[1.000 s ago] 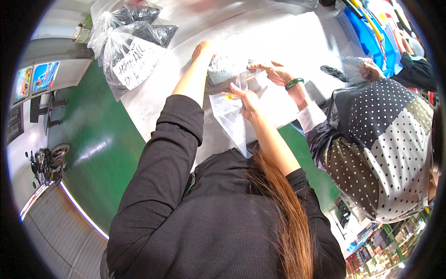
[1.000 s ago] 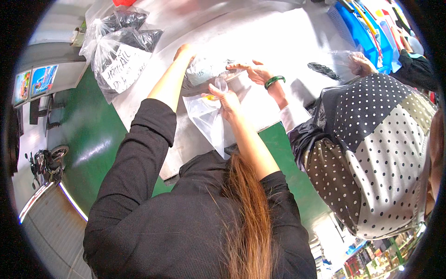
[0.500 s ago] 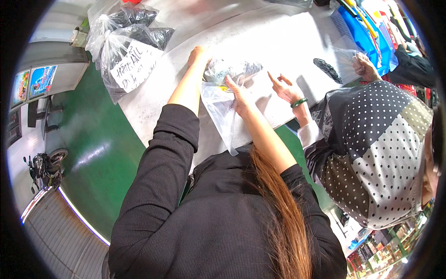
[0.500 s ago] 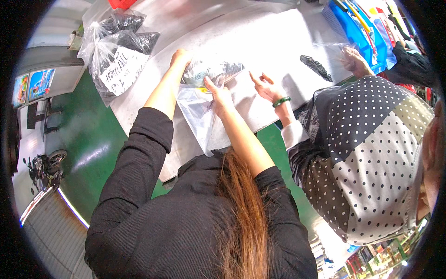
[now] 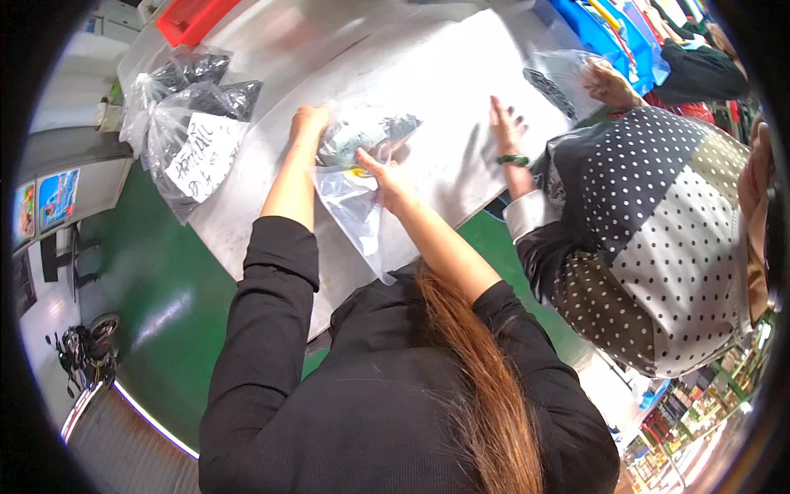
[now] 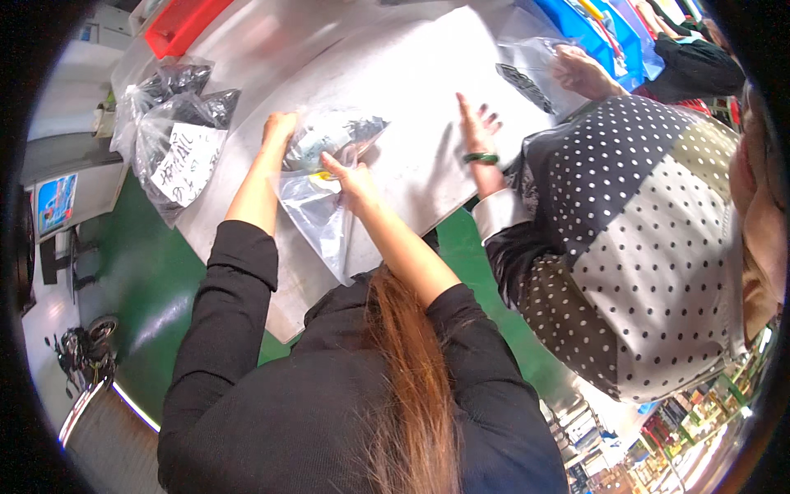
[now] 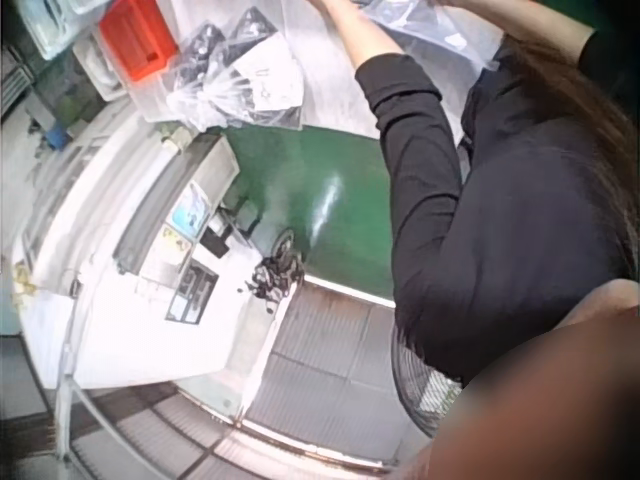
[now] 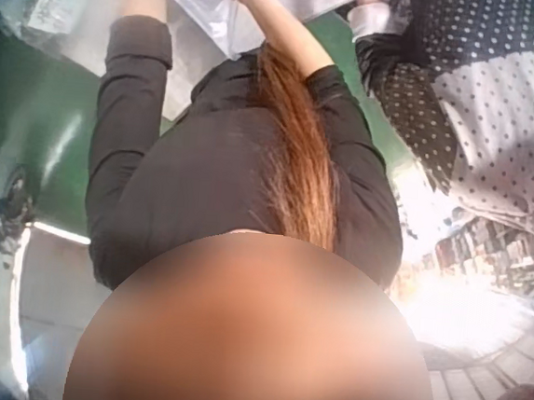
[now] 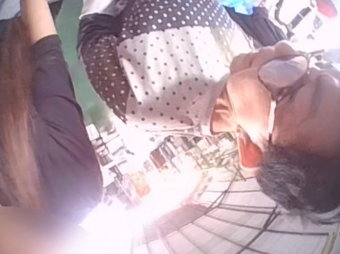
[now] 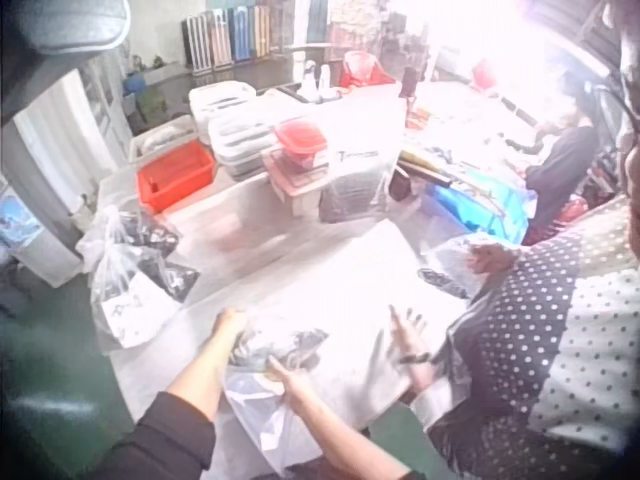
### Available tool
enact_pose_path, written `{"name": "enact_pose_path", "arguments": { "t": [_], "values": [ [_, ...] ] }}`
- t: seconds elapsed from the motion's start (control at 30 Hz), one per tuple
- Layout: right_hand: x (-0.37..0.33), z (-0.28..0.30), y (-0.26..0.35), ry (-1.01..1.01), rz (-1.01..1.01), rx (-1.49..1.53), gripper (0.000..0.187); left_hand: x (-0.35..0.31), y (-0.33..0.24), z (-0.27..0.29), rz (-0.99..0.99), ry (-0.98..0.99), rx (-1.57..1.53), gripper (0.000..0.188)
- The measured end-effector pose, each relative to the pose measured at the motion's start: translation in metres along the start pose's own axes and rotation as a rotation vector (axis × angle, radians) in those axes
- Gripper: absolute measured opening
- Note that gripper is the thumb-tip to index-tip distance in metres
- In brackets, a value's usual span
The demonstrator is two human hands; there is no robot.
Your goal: The person sorts small black components from a tray into a yellow basket, then moves to a table to arrange and bag the components with another person. They later retrieve bubble wrap and cardboard from a box and place them on the table.
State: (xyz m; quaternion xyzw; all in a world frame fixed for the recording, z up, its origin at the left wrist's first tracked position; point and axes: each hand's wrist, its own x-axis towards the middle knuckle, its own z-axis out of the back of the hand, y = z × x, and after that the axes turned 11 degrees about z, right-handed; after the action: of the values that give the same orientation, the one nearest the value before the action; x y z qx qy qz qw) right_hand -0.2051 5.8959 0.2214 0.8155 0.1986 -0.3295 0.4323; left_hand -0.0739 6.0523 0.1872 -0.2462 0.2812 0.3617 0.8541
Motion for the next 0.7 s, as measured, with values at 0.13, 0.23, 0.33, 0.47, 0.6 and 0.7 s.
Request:
{"name": "enact_pose_path", "arguments": {
  "t": [0.13,0.23,0.33,0.47,0.6,0.7],
  "values": [
    [0.005,0.004,0.004,0.100,0.073,-0.104,0.063,-0.003,-0.001,0.000,-0.044,-0.040,-0.019,0.050],
    [0.006,0.010,0.006,0.161,0.013,-0.153,0.059,-0.003,0.010,-0.005,-0.094,-0.128,-0.070,0.040],
    [0.012,0.017,-0.005,0.195,0.049,-0.120,0.054,-0.012,0.013,-0.009,-0.096,-0.183,-0.109,0.034],
    [0.017,0.025,-0.013,0.158,0.106,-0.191,0.061,-0.023,0.017,-0.010,-0.156,-0.236,-0.171,0.034],
    [0.024,0.033,-0.029,0.023,0.141,-0.239,0.052,-0.040,0.020,-0.009,-0.177,-0.281,-0.191,0.033],
    [0.013,0.038,-0.024,0.068,0.205,-0.323,0.045,-0.045,0.027,-0.015,-0.253,-0.321,-0.253,0.031]
  ]
}}
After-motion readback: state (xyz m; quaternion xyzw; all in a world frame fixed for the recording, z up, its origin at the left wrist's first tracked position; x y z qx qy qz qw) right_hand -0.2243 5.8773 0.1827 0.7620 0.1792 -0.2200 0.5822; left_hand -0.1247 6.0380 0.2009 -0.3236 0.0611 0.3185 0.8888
